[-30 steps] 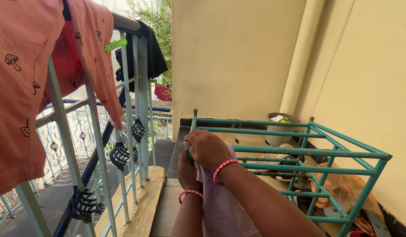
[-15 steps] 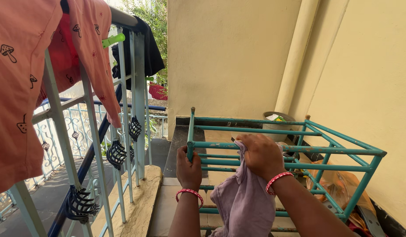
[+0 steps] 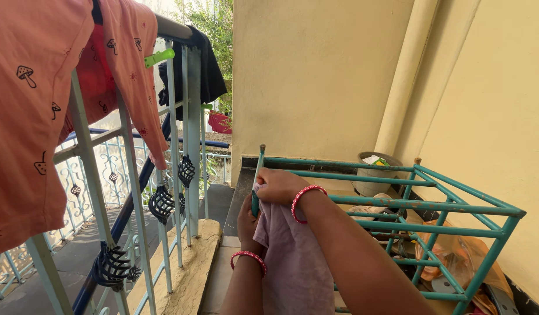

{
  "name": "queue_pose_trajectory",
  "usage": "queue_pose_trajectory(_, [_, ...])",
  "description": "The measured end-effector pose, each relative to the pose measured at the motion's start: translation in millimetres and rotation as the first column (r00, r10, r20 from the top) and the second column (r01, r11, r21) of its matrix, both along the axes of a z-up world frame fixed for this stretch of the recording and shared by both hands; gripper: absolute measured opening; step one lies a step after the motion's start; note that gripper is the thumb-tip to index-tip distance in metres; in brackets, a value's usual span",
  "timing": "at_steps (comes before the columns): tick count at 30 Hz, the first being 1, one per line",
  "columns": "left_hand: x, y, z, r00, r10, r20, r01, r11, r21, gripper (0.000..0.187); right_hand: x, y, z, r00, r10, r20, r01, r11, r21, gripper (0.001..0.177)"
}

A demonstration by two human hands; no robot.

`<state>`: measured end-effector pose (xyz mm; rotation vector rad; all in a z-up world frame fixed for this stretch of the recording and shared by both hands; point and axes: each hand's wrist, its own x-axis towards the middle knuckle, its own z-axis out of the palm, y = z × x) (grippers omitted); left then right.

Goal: The person wipes the bars of a teal metal rack with a purple cloth. They systematically clean multiple horizontal and vertical bars on the rack, moving the cloth along each bar while holding it with both hands.

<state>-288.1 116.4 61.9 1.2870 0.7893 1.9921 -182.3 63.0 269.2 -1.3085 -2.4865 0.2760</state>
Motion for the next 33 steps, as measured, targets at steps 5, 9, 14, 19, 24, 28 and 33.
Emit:
queue_pose_trajectory(5, [-0.7,-2.3,-0.5,0.995,-0.075,0.06,0.079,0.994,-0.072,0.048,-3.3,-3.4,2.7,0.999,-0.03,0.037,0.03,0.999,-0.016,0.033])
queue_pose_trajectory(9, [-4.4,23.9,-17.4,0.999,-0.05,0.019,0.047,0.991,0.129,0.051,1.9,-44.0,-26.8,0.996,-0.053,0.072,0.017,0.901,0.433,0.029])
queue_pose_trajectory(14, [0.5,5.4,-13.3,0.984,0.139,-0.113,-0.143,0.989,-0.032,0.027,6.0,-62.7,-69.2,0.997,0.063,0.037,-0.061,0.428,0.902,0.037])
queue_pose_trajectory(19, [-5.2,8.2,-4.1,0.999,0.025,-0.027,-0.021,0.99,0.137,0.024,1.5,-37.0,-33.0,0.985,-0.101,0.138,0.036,0.91,0.414,0.044])
queue_pose_trajectory(24, [-6.8,-17.2,13.0,0.987,0.117,-0.106,-0.107,0.989,0.098,0.021,14.4,-36.5,-5.2,0.973,-0.084,0.215,0.031,0.97,0.239,0.05])
queue_pose_trajectory(28, [3.9,-46.3,33.0,0.994,0.072,-0.077,-0.072,0.997,-0.001,0.008,65.6,-35.6,-0.1,0.972,-0.111,0.208,0.075,0.982,0.171,0.048])
queue_pose_trajectory(33, [3.4,-52.9,40.4,0.989,0.1,-0.109,-0.102,0.995,-0.016,0.007,123.1,-30.4,6.1,0.962,-0.227,0.155,0.23,0.973,-0.004,0.057])
